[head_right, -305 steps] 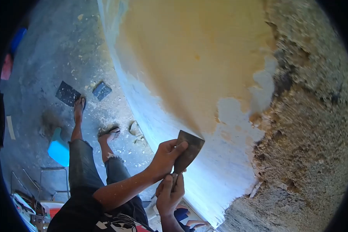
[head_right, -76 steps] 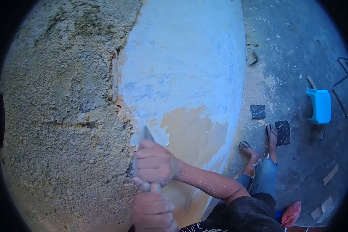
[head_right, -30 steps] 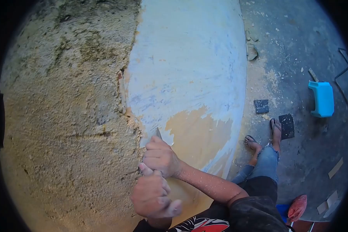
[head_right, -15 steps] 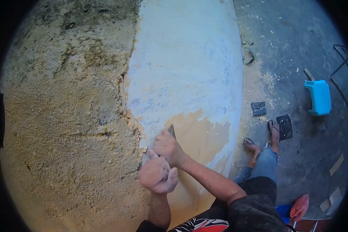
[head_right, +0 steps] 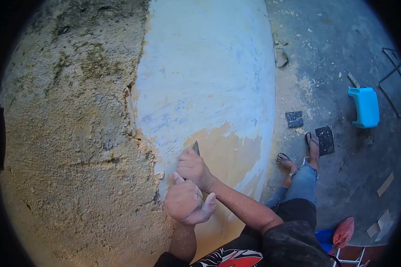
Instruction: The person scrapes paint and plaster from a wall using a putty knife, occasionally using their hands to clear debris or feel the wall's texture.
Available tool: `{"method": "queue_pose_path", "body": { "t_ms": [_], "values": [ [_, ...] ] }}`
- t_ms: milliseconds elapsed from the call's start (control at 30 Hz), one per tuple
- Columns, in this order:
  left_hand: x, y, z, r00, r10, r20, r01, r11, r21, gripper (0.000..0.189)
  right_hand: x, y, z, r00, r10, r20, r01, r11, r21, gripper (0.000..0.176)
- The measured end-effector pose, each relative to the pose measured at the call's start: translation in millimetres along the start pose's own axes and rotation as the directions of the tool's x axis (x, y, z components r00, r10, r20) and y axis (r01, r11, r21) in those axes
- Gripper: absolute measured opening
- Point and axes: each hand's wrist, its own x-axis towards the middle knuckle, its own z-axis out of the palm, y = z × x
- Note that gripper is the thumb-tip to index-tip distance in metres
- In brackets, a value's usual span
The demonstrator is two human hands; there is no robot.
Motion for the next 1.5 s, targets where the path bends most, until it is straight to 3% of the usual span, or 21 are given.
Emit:
{"method": "queue_pose_path", "body": {
  "t_ms": [33, 100, 133, 200, 267, 367, 433, 500, 633, 700, 767, 833, 967, 1033, 1067, 1100, 1167, 1200, 1333, 1400, 1500],
  "values": [
    [12.2, 12.2, -6.7, 1.0, 0.005, -0.002, -0.005, 1.0, 0.002, 0.037, 3.0, -2.0, -3.0, 1.0, 0.025, -0.011, -0.024, 1.0, 0.003, 0.032],
    [36.1, 46.6, -24.7, 0.92, -0.046, 0.389, -0.098, 0.934, 0.344, 0.039, 10.4, -12.8, -4.9, 0.997, 0.063, -0.034, -0.062, 0.998, 0.009, 0.032],
    [32.2, 41.7, -18.6, 0.918, -0.049, 0.393, -0.098, 0.933, 0.346, 0.039, 18.1, -20.8, -3.8, 0.999, 0.033, -0.034, -0.027, 0.989, 0.143, 0.033],
    [8.5, 29.2, -4.2, 0.995, 0.097, 0.039, -0.103, 0.979, 0.177, 0.042, 10.5, -18.4, -1.7, 0.999, 0.025, -0.041, -0.012, 0.958, 0.287, 0.034],
    [6.9, 10.7, 1.2, 0.999, 0.036, 0.03, -0.039, 0.99, 0.134, 0.045, -5.8, 12.6, -7.8, 0.998, 0.057, 0.042, -0.056, 0.998, -0.007, 0.036],
    [18.9, 45.1, -7.6, 0.997, -0.008, 0.076, 0.001, 0.996, 0.084, 0.047, -6.5, -11.3, 6.2, 0.987, 0.1, -0.129, -0.086, 0.99, 0.109, 0.037],
    [23.4, 51.9, -7.0, 0.993, -0.018, 0.116, 0.006, 0.995, 0.102, 0.047, 8.9, -17.0, -4.2, 0.995, 0.051, -0.084, -0.035, 0.984, 0.176, 0.037],
    [21.6, 44.3, 3.3, 0.989, 0.13, 0.072, -0.133, 0.99, 0.049, 0.043, 12.0, -22.9, -6.0, 0.999, 0.016, -0.031, -0.007, 0.964, 0.266, 0.037],
    [6.8, 40.2, -20.8, 0.996, 0.092, -0.004, -0.092, 0.993, -0.076, 0.043, 17.5, -36.8, 2.9, 0.998, 0.052, -0.023, -0.044, 0.965, 0.258, 0.036],
    [7.4, 40.1, -19.0, 0.995, 0.095, -0.004, -0.095, 0.995, 0.001, 0.041, 18.8, -32.6, 4.4, 0.998, 0.063, 0.014, -0.064, 0.956, 0.288, 0.036],
    [3.7, 35.3, -17.0, 0.997, 0.083, -0.001, -0.083, 0.994, 0.07, 0.04, 13.9, -19.4, 0.6, 1.0, 0.007, 0.017, -0.008, 0.999, 0.048, 0.036],
    [3.1, 17.1, -8.4, 0.989, 0.118, -0.086, -0.124, 0.99, -0.068, 0.037, 14.2, -21.2, -0.6, 1.0, 0.025, 0.013, -0.026, 0.997, 0.077, 0.035],
    [5.0, 7.8, 1.3, 0.991, 0.125, -0.049, -0.119, 0.986, 0.118, 0.039, 12.3, -29.5, -2.1, 1.0, 0.025, 0.001, -0.025, 0.974, 0.223, 0.033],
    [-3.1, 11.1, -0.1, 0.995, 0.092, -0.027, -0.082, 0.962, 0.259, 0.04, -1.0, -10.1, -2.5, 0.997, 0.064, 0.032, -0.068, 0.988, 0.137, 0.033],
    [-6.1, 2.8, 2.6, 0.996, 0.019, -0.086, -0.018, 1.0, 0.008, 0.039, -5.7, 1.3, -4.5, 0.995, 0.083, 0.06, -0.085, 0.996, 0.033, 0.034],
    [-0.2, 7.4, -4.4, 0.995, 0.04, -0.088, -0.04, 0.999, 0.001, 0.039, -0.2, -3.0, -4.3, 0.996, 0.067, 0.056, -0.068, 0.998, 0.018, 0.034],
    [7.1, 39.5, -32.3, 0.926, 0.047, 0.374, -0.114, 0.98, 0.16, 0.038, -0.9, -29.5, 4.9, 0.995, 0.068, -0.078, -0.053, 0.983, 0.177, 0.035],
    [12.8, 56.4, -16.7, 0.995, 0.008, 0.096, -0.001, 0.997, -0.074, 0.039, -2.2, -22.8, 2.3, 0.994, 0.074, -0.078, -0.059, 0.982, 0.178, 0.035],
    [-9.7, 20.4, -9.4, 0.997, 0.063, 0.053, -0.068, 0.992, 0.102, 0.039, -1.4, -14.0, -0.7, 0.997, 0.079, 0.009, -0.079, 0.992, 0.097, 0.035],
    [-6.0, 27.5, -29.9, 0.945, 0.027, 0.327, -0.111, 0.964, 0.242, 0.038, 1.6, -17.8, -2.8, 0.993, 0.116, 0.011, -0.117, 0.991, 0.059, 0.035],
    [-6.5, 25.9, -7.9, 0.98, 0.117, 0.16, -0.151, 0.964, 0.22, 0.036, -2.3, -17.5, -2.8, 0.999, 0.034, -0.019, -0.027, 0.962, 0.271, 0.036]
  ]
}}
